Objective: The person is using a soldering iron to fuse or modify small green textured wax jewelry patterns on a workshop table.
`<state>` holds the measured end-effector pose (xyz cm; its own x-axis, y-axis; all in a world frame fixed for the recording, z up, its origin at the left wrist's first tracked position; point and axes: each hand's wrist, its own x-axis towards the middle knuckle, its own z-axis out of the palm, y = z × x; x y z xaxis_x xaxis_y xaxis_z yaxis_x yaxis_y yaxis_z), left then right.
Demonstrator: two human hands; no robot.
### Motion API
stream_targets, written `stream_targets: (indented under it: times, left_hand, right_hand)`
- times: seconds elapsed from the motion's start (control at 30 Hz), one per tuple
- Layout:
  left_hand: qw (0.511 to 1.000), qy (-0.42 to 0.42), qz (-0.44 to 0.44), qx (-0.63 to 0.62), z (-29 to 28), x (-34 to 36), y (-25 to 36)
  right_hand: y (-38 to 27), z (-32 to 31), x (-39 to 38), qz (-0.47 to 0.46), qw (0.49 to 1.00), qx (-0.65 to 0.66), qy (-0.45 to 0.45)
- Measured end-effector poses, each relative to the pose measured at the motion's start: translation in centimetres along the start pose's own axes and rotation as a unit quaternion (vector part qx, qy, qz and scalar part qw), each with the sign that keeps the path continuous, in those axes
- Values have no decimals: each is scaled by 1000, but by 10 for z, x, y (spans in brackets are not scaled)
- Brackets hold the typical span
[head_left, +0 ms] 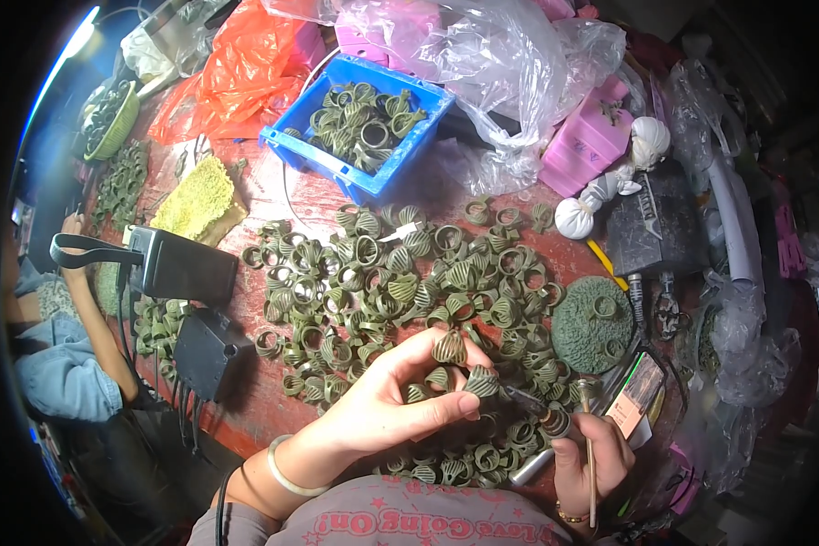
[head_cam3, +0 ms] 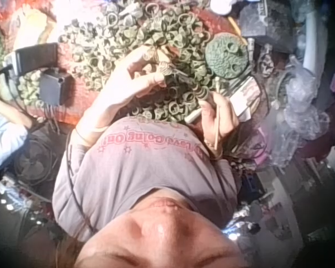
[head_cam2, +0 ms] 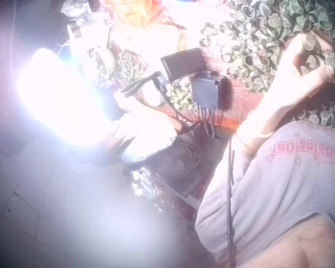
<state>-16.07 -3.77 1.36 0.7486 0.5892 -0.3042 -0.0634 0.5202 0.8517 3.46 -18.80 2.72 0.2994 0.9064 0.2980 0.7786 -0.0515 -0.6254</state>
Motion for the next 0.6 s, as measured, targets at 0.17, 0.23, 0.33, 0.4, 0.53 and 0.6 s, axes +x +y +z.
stream_targets:
  times: [0.17,0.23,0.33,0.4,0.53,0.6]
  left_hand:
    - [1000,0,5,1,1,0,-1]
    - [1000,-2,9,3,0,0,-1]
    - [1000,-3,-1,-3,0,0,0]
    - [1000,-7,2,12,0,1,1]
    - [1000,-4,5,-1,-1,1,-2]
    - [1000,-4,7,5,0,1,-1]
  right_hand:
    - [0,-1,0,-1,1000,-5,0]
    - [0,0,0,3,1000,1,2]
    - [-1,-2,0,11,1000,-4,-9]
    - [1,-1,-2,10,1000,-4,-7]
    - [3,-2,-2,8,1000,8,-2]
    - [3,-3,-4,15,1000,2,-4]
